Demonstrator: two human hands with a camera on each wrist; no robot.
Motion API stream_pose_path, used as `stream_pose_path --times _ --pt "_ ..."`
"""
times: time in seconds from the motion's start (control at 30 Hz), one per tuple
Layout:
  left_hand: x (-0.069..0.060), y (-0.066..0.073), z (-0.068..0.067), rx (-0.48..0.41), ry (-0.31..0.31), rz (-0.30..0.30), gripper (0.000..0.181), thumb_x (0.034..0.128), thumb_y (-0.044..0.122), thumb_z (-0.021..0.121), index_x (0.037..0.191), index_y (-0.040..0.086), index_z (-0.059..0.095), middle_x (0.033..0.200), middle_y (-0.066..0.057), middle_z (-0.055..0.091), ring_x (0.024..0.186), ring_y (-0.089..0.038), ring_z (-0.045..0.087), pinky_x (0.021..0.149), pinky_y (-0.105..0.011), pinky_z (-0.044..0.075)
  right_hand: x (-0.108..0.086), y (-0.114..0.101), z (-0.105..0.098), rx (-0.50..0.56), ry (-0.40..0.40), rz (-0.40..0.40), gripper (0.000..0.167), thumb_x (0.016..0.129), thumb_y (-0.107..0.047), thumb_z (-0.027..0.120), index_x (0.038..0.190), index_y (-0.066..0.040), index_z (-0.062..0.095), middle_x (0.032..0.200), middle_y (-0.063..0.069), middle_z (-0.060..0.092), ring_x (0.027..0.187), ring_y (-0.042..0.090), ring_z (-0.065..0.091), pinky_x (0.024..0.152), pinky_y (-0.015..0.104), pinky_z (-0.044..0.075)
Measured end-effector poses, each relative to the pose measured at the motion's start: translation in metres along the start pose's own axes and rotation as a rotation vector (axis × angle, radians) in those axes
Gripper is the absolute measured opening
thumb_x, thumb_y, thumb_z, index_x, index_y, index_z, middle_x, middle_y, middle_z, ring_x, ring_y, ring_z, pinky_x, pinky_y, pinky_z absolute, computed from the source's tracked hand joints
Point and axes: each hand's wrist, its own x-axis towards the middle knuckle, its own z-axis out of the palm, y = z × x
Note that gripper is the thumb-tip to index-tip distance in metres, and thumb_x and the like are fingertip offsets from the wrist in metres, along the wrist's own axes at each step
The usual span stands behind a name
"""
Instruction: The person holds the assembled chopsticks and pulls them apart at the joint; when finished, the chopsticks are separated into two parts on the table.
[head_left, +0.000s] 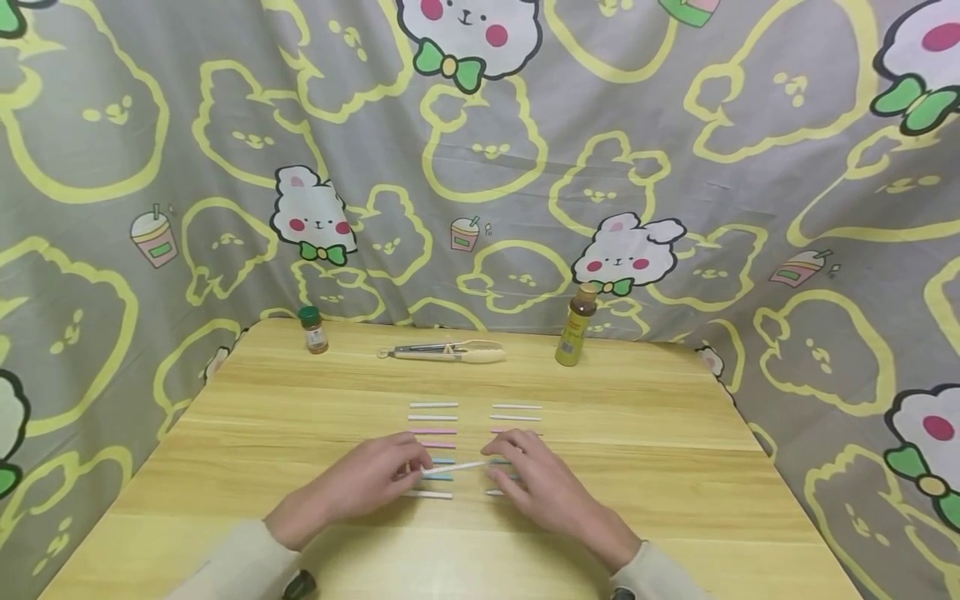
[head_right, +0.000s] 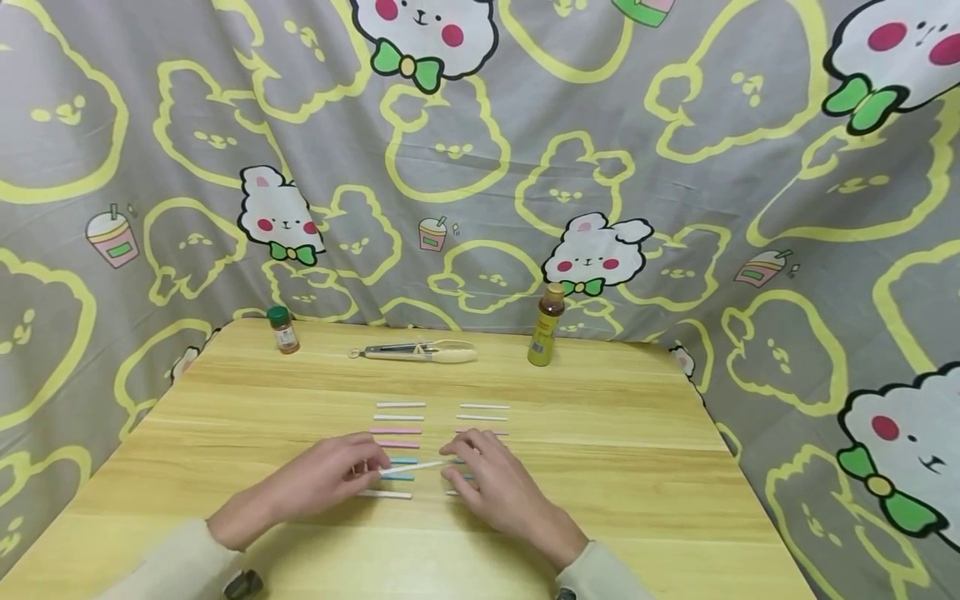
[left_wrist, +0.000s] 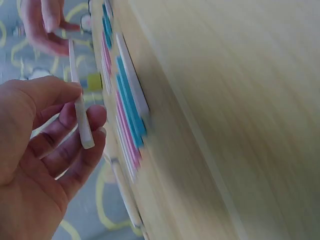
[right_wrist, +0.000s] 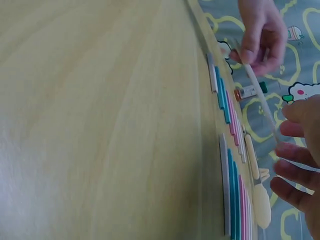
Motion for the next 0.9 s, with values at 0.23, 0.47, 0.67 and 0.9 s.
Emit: stream_pose_path --times 0.23,0.47,0.67,0.9 --pt "0.013 0.019 0.013 0.131 0.049 0.128 0.012 0.1032 0.013 0.074 0.114 0.017 0.078 0.112 0.006 0.074 0.090 -0.001 0.068 0.079 -0.021 0.060 -0.002 -0.003 0.006 -0.011 -0.055 -0.038 0.026 0.114 -0.030 0.059 0.114 -0.017 0.080 0.103 -0.009 0.075 0.094 0.005 0.065 0.083 0.028 0.059" --pt "0.016 0.023 0.020 0.154 0.066 0.127 0.008 0.1034 0.015 0.076 0.111 0.014 0.079 0.108 0.005 0.073 0.089 -0.002 0.068 0.079 -0.021 0.061 -0.002 -0.001 0.008 -0.026 -0.023 -0.060 0.016 0.110 -0.027 0.068 0.107 -0.017 0.080 0.091 -0.012 0.066 0.082 -0.001 0.054 0.072 0.019 0.053" --pt "0.016 0.026 0.023 0.163 0.070 0.128 0.006 0.1045 0.017 0.075 0.108 0.015 0.079 0.104 0.006 0.074 0.089 -0.003 0.068 0.079 -0.022 0.061 -0.004 0.001 0.008 0.010 -0.034 -0.059 0.017 0.110 -0.027 0.067 0.105 -0.017 0.080 0.094 -0.011 0.074 0.084 -0.002 0.061 0.075 0.021 0.057" --pt "0.016 0.028 0.022 0.131 0.053 0.109 0.005 0.1048 0.016 0.074 0.106 0.014 0.078 0.102 0.007 0.072 0.089 -0.001 0.066 0.080 -0.022 0.061 -0.005 0.003 0.007 0.046 -0.028 -0.106 0.017 0.110 -0.023 0.067 0.103 -0.014 0.080 0.095 -0.006 0.080 0.085 0.000 0.068 0.078 0.024 0.061"
